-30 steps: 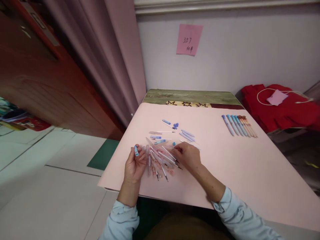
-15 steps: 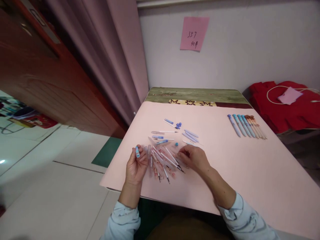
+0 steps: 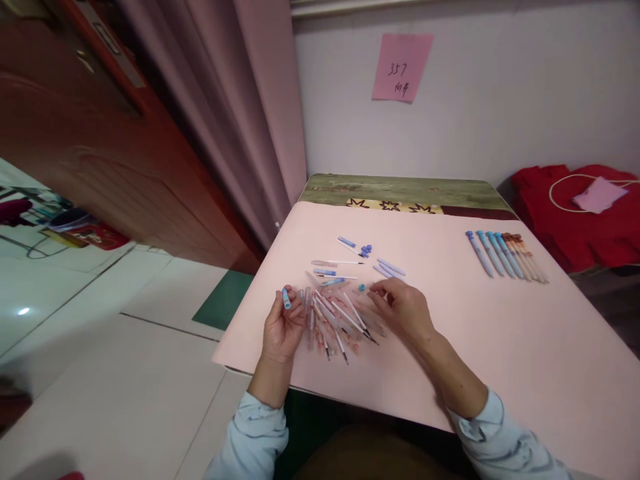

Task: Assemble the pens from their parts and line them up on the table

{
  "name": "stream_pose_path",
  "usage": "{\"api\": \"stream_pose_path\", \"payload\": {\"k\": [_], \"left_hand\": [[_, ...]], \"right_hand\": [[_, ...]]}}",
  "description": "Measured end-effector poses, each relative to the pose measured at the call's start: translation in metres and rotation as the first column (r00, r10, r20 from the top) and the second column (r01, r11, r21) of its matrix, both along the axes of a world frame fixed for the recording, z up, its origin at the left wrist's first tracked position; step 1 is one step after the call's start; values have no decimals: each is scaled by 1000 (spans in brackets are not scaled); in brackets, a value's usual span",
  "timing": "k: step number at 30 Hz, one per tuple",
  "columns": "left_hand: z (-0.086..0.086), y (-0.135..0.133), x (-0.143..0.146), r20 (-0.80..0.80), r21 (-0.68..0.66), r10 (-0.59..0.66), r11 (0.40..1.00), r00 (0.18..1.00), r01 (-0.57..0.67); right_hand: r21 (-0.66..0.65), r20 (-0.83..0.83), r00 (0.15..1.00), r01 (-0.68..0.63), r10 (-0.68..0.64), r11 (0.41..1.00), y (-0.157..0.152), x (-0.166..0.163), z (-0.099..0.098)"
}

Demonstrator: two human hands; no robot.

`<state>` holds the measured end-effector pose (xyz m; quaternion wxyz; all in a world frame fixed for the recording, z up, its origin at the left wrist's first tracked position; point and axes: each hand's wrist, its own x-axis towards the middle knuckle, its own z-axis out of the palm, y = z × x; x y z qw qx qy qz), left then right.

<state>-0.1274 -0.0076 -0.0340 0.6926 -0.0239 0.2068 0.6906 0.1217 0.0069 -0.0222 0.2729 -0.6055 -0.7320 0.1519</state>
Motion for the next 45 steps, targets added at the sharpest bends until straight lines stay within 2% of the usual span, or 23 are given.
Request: {"api": "stream_pose_path", "payload": {"k": [3, 6, 9, 14, 25, 28, 32, 39, 41, 45], "left_hand": [[1, 0, 0, -5, 0, -3, 1000, 1000, 3], [2, 0, 0, -22, -12, -3, 1000, 1000, 3], [2, 0, 0, -32, -13, -12, 1000, 999, 12], [-1, 0, 0, -23, -3, -25, 1000, 999, 25], [-1, -2, -1, 28, 15, -31, 999, 999, 30], [-1, -2, -1, 22, 10, -33, 999, 999, 33], [-1, -2, -1, 13, 11, -26, 1000, 1000, 26], [-2, -2, -1, 14, 11, -23, 1000, 1000, 23], [-3, -2, -1, 18, 16, -25, 1000, 1000, 24], [-3, -2, -1, 16, 20, -32, 999, 999, 31]], "right_hand": [[17, 141, 986, -87, 84, 996, 18, -22, 12], [-82, 306, 931, -183, 199, 980, 41, -45, 22], [-165, 399, 863, -265, 310, 950, 58, -60, 24], [-208, 487, 818, -231, 306, 950, 70, -64, 23], [-138, 540, 828, -92, 153, 986, 71, -59, 19], [-128, 501, 842, -155, 199, 980, 68, -62, 20], [-190, 447, 831, -274, 331, 943, 68, -67, 21], [-181, 416, 810, -372, 414, 910, 71, -61, 27], [-205, 436, 791, -377, 429, 903, 70, -59, 26], [-203, 490, 799, -286, 350, 937, 68, -61, 23]]}}
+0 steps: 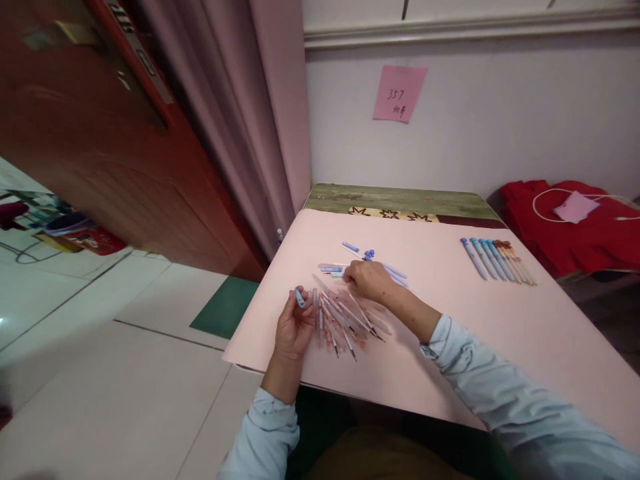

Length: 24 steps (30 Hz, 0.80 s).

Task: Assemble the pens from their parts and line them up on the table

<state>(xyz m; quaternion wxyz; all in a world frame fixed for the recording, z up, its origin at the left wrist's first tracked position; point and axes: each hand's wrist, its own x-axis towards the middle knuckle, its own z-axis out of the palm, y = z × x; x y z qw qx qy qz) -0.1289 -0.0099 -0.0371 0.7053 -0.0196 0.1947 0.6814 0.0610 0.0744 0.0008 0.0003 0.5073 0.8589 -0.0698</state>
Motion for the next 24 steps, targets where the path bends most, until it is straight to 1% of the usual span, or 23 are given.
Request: {"api": "stream_pose_path", "payload": {"k": [2, 3, 8, 11, 13, 20, 22, 24], "left_hand": [[0, 0, 0, -2, 0, -4, 1000, 1000, 4], [1, -1, 0, -3, 0, -4, 1000, 1000, 4], [2, -1, 0, -15, -7, 1, 1000, 1000, -1], [2, -1, 1, -23, -10, 4, 1000, 1000, -4], [2, -1, 1, -26, -9, 3, 1000, 1000, -4], [0, 0, 0, -23, 1, -4, 1000, 1000, 4], [-1, 0, 0, -22, 2, -4, 1000, 1000, 4], [-1, 0, 0, -23, 3, -4, 1000, 1000, 4]], "right_hand": [[19, -9, 1000, 4, -4, 1000, 0, -2, -1], [21, -17, 1000, -18, 18, 1000, 0, -3, -1], [-29, -17, 975, -220, 220, 975, 5, -6, -1], [-53, -5, 959, -282, 282, 958, 10, -5, -1], [-47, -6, 952, -307, 307, 951, 11, -4, -2], [26, 6, 953, -302, 302, 953, 11, -2, -12], [29, -6, 955, -298, 298, 954, 12, 0, -11], [40, -60, 966, -249, 251, 968, 13, 7, -6]]}}
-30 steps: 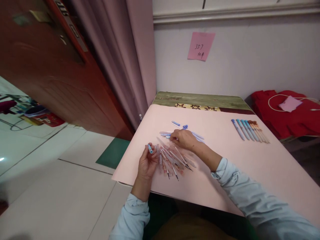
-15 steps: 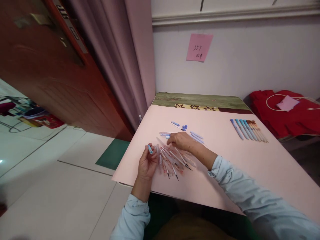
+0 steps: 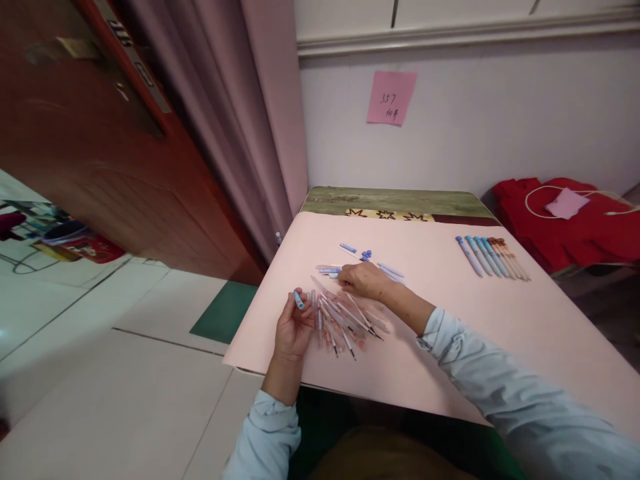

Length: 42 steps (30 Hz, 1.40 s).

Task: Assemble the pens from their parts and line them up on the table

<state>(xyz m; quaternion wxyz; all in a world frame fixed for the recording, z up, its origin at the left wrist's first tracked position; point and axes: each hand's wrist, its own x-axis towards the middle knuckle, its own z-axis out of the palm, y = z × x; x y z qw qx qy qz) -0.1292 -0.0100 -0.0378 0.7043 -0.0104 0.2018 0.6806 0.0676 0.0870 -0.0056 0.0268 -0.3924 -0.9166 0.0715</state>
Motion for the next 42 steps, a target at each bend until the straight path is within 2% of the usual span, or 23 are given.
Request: {"api": "stream_pose_path", "payload": {"k": [3, 5, 7, 10, 14, 17, 22, 24, 27, 29, 31, 33, 35, 38, 42], "left_hand": [[1, -1, 0, 3, 7, -4, 1000, 1000, 4], [2, -1, 1, 8, 13, -7, 1000, 1000, 6], [4, -1, 1, 9, 11, -7, 1000, 1000, 7], [5, -1, 1, 6, -1, -8, 1000, 1000, 8], [5, 1, 1, 13, 6, -7, 1000, 1000, 7], [4, 1, 1, 1, 17, -2, 1000, 1000, 2], [4, 2, 2, -32, 19, 13, 1000, 999, -13], [4, 2, 3, -31, 17, 15, 1000, 999, -14], [6, 2, 4, -24, 11, 28, 1000, 999, -28], [10, 1, 4, -5, -15, 38, 999, 999, -38], [19, 1, 3, 8, -66, 47, 997, 999, -47], [32, 0, 2, -23, -117, 60, 991, 998, -62], [48, 2, 4, -91, -127, 77, 988, 993, -88], [71, 8, 17, -171, -158, 90, 980, 981, -118], [92, 20, 52, -162, -202, 40, 977, 986, -73]], "right_hand": [[4, -204, 961, 192, -187, 981, -6, 19, 12], [-15, -353, 882, 329, -313, 944, -16, 36, 17], [-58, -434, 802, 430, -411, 901, -32, 52, 17], [-118, -454, 733, 514, -507, 850, -58, 66, 3], [-224, -398, 665, 597, -632, 770, -81, 67, -17], [-224, -363, 664, 619, -654, 753, -83, 59, -23], [-158, -388, 699, 592, -601, 790, -76, 56, -25], [-155, -455, 654, 611, -605, 777, -71, 65, -26], [-187, -566, 519, 675, -640, 713, -61, 91, -26], [-222, -615, 434, 706, -658, 672, -57, 111, -26], [-236, -620, 396, 729, -677, 642, -57, 127, -27], [-232, -591, 404, 744, -699, 626, -61, 136, -29], [-208, -553, 447, 743, -703, 636, -66, 138, -31], [-133, -501, 562, 702, -658, 700, -71, 134, -31], [-35, -441, 698, 615, -564, 788, -70, 132, -33]]}}
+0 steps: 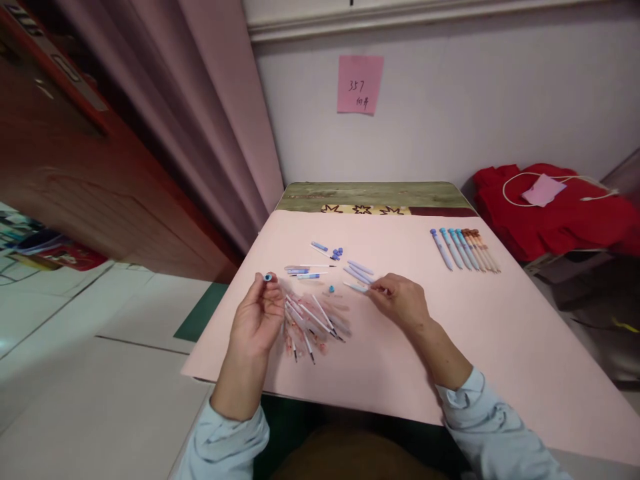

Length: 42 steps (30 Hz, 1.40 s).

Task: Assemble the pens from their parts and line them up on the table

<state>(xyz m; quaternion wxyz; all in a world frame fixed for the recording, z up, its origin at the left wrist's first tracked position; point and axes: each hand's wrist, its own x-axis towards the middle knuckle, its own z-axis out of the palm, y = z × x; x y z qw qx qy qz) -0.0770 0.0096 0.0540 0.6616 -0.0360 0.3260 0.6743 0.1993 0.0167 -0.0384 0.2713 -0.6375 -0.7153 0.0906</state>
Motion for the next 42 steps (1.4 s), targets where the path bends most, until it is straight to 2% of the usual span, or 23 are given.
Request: {"api": "stream_pose_path", "payload": {"k": [5, 9, 11, 14, 17, 20, 25, 29, 33, 37, 42], "left_hand": [[10, 10, 45, -21, 23, -89, 996, 996, 89], [-1, 11, 66, -56, -18, -120, 993, 991, 119], [-11, 10, 71, -76, -72, -93, 994, 993, 87], [-27, 4, 78, -93, -163, -54, 986, 994, 39], [-39, -2, 89, -83, -161, -45, 986, 996, 31], [-47, -5, 98, -99, -138, -50, 990, 994, 36], [-54, -3, 100, -151, -149, -15, 989, 988, -8], [-58, -6, 99, -224, -63, 13, 998, 975, -28], [-60, -10, 104, -293, -12, 14, 1000, 956, -18], [-61, -12, 109, -343, 7, 22, 1000, 939, -21], [-59, -14, 110, -411, 96, 52, 995, 910, -13]], "right_hand": [[-55, 129, 987, -95, 101, 994, 3, 4, -4], [-60, 131, 986, -91, 98, 994, 3, 2, -1], [-5, 55, 998, -37, 37, 999, 1, 1, 2], [74, -189, 980, 71, -55, 995, -4, 0, 8], [126, -471, 882, 66, 2, 990, -10, -1, 13], [195, -586, 804, 21, 99, 981, -13, -2, 17], [225, -609, 775, -37, 170, 974, -15, 0, 21], [264, -573, 787, -86, 228, 961, -17, 0, 23], [252, -546, 806, -101, 227, 963, -17, -1, 22], [279, -540, 801, -118, 257, 953, -16, -1, 21], [274, -560, 777, -151, 285, 950, -17, -8, 19]]}}
